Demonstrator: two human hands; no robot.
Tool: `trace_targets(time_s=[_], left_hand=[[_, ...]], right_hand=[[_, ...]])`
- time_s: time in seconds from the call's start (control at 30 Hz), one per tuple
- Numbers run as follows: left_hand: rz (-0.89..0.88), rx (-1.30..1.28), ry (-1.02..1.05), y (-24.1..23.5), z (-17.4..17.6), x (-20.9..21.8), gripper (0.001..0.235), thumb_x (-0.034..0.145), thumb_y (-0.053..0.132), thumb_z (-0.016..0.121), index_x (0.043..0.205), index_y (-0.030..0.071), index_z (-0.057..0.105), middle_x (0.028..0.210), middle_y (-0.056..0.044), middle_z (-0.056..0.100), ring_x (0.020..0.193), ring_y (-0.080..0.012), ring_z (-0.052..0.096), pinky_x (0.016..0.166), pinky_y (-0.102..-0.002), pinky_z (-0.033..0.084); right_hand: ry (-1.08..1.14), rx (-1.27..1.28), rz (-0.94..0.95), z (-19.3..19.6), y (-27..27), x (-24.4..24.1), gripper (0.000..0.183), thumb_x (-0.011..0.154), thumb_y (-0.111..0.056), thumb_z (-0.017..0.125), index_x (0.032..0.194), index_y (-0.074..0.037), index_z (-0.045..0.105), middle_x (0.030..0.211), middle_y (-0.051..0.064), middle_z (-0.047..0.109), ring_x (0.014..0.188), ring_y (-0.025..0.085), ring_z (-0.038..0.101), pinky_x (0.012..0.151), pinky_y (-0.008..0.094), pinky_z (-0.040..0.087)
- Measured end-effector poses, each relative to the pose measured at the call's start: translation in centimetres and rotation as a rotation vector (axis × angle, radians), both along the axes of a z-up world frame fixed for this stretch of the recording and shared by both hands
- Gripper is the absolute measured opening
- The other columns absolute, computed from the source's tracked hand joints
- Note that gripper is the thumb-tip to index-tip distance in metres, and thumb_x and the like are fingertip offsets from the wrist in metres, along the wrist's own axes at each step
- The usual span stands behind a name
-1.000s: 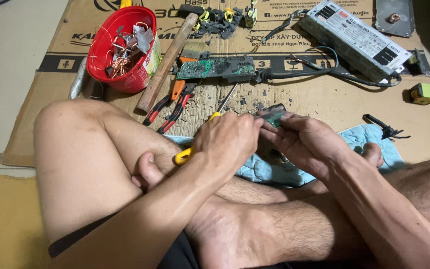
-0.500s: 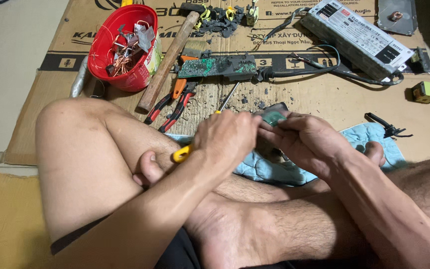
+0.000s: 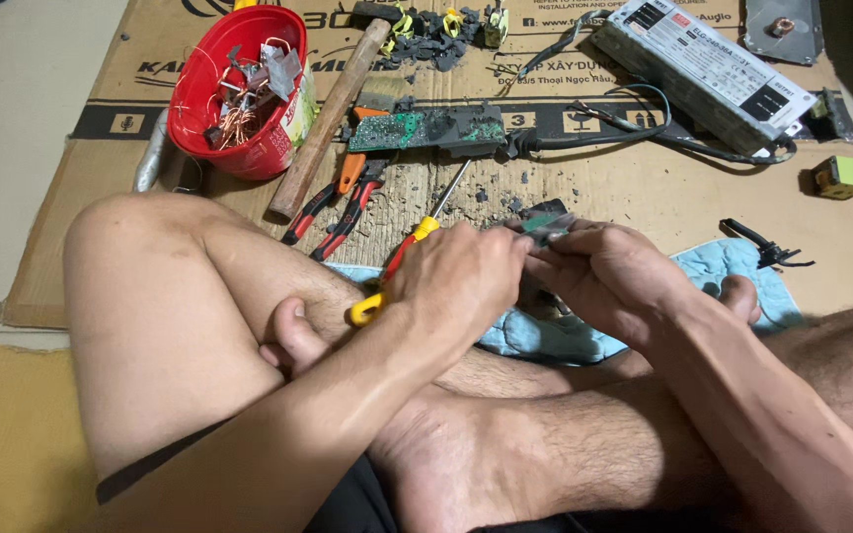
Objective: The person scrapes a green circuit board with a screwdriver to remove material. The person works on the board while sitting on the floor, surrounded by tools and electronic parts.
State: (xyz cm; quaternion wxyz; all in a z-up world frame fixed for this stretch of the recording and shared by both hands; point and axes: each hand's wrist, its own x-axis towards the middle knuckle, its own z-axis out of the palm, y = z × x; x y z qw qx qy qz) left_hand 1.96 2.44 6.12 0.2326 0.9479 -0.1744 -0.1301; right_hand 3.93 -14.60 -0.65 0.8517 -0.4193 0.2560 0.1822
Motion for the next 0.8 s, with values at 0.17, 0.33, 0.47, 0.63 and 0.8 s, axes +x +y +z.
trace_targets(time_s=[0.17, 0.33, 0.47, 0.63, 0.8], left_hand=[[0.029, 0.059, -0.013, 0.0, -1.2, 0.5, 0.044, 0.107, 0.032, 0.039, 0.104, 0.002, 0.072, 0.073, -0.019, 0.072, 0.080, -0.0351, 0.076, 0.071, -0.051, 0.060], [0.103, -0.031, 0.014, -0.2, -0.7, -0.1, 0.041, 0.109, 0.026, 0.039, 0.107, 0.001, 0.071, 0.073, -0.018, 0.072, 0.077, -0.0346, 0.076, 0.070, -0.049, 0.061], [0.170, -0.019, 0.032, 0.5, -2.2, 1.4, 0.041, 0.106, 0.027, 0.042, 0.103, -0.001, 0.071, 0.072, -0.020, 0.071, 0.074, -0.0350, 0.075, 0.069, -0.051, 0.061], [0.157, -0.131, 0.021, 0.4, 0.7, 0.5, 0.035, 0.104, 0.016, 0.044, 0.106, -0.005, 0.072, 0.083, -0.027, 0.074, 0.084, -0.0422, 0.076, 0.070, -0.055, 0.060], [0.166, -0.106, 0.076, 0.3, -0.4, 0.2, 0.031, 0.104, 0.016, 0.049, 0.110, -0.004, 0.071, 0.093, -0.028, 0.074, 0.092, -0.0450, 0.074, 0.081, -0.055, 0.061]], right_hand=[[0.039, -0.031, 0.003, 1.7, 1.0, -0.5, 0.033, 0.098, 0.004, 0.037, 0.131, 0.008, 0.043, 0.123, 0.016, 0.046, 0.138, 0.038, 0.054, 0.119, 0.053, 0.040], [0.050, -0.035, 0.030, 2.1, 0.9, -0.7, 0.046, 0.099, 0.001, 0.037, 0.143, 0.009, 0.038, 0.141, 0.023, 0.048, 0.148, 0.040, 0.044, 0.119, 0.056, 0.033], [-0.074, -0.032, 0.059, 1.7, 0.3, -0.4, 0.058, 0.096, 0.004, 0.036, 0.153, 0.008, 0.026, 0.155, 0.031, 0.042, 0.145, 0.040, 0.046, 0.118, 0.057, 0.036], [-0.051, -0.107, 0.060, 3.0, 1.2, -0.8, 0.060, 0.097, 0.003, 0.035, 0.156, 0.007, 0.025, 0.157, 0.032, 0.040, 0.143, 0.041, 0.049, 0.117, 0.056, 0.041], [0.022, -0.543, 0.122, 2.8, 1.5, -0.9, 0.040, 0.100, -0.006, 0.052, 0.137, 0.009, 0.055, 0.115, 0.023, 0.063, 0.105, 0.036, 0.071, 0.097, 0.051, 0.058]])
